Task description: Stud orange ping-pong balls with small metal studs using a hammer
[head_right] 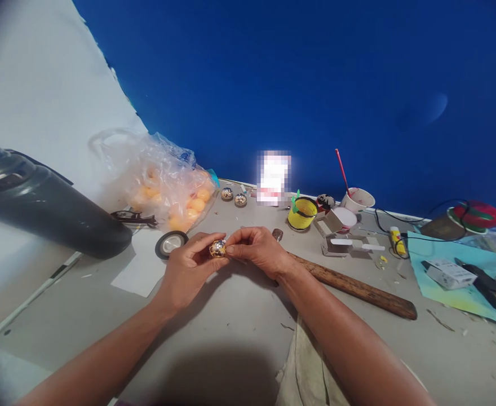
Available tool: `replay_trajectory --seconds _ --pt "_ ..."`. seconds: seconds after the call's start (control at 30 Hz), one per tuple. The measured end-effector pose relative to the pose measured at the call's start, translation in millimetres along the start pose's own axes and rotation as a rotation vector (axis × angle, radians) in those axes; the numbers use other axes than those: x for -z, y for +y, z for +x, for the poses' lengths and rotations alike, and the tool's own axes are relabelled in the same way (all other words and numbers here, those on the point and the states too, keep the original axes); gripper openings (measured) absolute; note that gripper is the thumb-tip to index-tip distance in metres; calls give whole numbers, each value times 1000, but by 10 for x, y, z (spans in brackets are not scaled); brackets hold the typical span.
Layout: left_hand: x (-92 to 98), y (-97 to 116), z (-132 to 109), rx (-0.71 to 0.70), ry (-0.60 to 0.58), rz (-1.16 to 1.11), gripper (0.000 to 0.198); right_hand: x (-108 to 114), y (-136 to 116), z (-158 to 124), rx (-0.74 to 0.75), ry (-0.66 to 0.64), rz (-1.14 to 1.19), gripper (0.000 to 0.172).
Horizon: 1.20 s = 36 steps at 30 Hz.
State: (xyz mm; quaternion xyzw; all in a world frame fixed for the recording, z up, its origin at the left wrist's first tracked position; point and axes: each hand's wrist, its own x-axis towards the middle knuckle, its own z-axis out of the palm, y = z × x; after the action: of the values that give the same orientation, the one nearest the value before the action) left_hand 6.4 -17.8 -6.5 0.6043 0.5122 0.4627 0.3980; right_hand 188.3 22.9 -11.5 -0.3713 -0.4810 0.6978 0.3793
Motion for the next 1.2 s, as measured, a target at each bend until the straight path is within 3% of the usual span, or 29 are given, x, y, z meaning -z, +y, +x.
replay_trajectory --seconds 0.33,0.67,0.93,1.2 --pt "-33 -1 -33 -136 96 105 34 -3 -24 4 -7 -23 7 30" --pt "-66 -84 -57 -416 190 266 36 -51 -42 -3 -35 -49 80 31" --pt "-61 -35 -54 -179 109 66 34 -26 -76 -11 -36 -38 3 36" --pt "-53 2 -22 125 -98 -228 41 57 -210 -59 9 -59 -224 42"
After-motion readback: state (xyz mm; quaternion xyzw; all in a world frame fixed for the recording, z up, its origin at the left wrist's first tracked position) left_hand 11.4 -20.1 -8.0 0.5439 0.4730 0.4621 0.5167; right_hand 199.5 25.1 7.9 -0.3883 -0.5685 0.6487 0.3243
